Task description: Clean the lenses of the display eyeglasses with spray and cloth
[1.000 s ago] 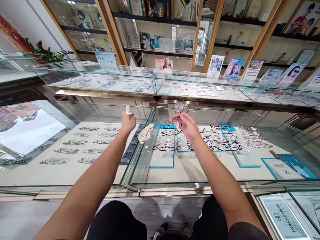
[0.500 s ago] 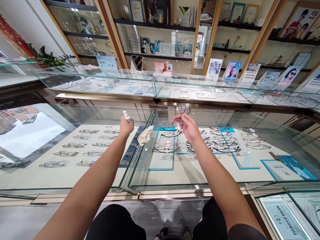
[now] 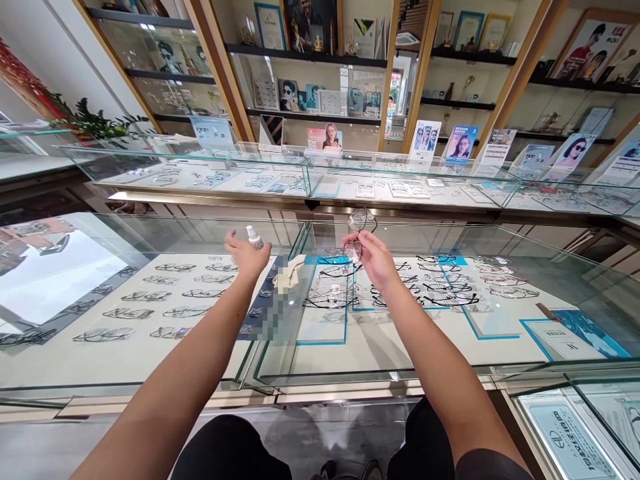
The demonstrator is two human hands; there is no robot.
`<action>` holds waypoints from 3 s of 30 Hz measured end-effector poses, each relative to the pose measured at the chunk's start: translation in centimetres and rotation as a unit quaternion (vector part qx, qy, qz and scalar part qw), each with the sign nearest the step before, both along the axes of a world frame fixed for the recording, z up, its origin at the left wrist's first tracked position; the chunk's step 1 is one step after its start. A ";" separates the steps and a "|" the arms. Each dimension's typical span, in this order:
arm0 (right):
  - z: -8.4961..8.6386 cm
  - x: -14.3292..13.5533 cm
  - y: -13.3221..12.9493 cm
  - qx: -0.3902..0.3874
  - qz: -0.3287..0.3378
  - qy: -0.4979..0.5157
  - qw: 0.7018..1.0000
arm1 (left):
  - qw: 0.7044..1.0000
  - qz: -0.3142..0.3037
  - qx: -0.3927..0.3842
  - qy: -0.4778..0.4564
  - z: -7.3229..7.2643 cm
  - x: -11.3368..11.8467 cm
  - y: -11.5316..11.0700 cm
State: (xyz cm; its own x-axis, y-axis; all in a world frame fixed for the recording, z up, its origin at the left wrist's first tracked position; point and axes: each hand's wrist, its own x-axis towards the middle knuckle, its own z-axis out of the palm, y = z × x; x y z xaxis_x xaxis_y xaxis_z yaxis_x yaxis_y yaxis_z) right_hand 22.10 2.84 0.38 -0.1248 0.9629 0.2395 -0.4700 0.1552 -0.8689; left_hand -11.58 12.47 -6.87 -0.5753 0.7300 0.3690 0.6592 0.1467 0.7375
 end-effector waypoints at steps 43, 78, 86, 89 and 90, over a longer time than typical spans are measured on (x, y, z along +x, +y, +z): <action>0.1 -0.8 -0.4 -0.003 0.029 -0.004 1.000 | 0.924 -0.248 -0.277 -0.092 2.8 1.0 -1.2; 1.8 -5.3 -1.7 0.023 0.044 -0.170 0.984 | 0.593 -0.446 -0.038 -0.670 8.7 9.3 -7.2; 0.9 -4.8 -2.0 0.024 0.050 -0.146 0.988 | 0.590 -0.464 -0.029 -0.661 8.8 9.1 -7.9; 0.8 -4.7 -2.0 0.014 0.071 -0.122 0.990 | 0.583 -0.449 -0.024 -0.676 8.7 9.0 -8.0; 0.7 -4.7 -2.0 0.014 0.078 -0.115 0.990 | 0.588 -0.448 -0.022 -0.673 8.7 9.1 -8.0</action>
State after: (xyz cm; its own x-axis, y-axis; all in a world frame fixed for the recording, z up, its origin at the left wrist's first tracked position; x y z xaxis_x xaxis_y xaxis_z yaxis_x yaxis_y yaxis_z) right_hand 17.38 0.83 1.11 -0.3255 0.9211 0.2136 -0.2807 0.1215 -0.9521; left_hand -2.51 4.50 1.82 0.2980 0.9545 -0.0124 -0.6901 0.2244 0.6880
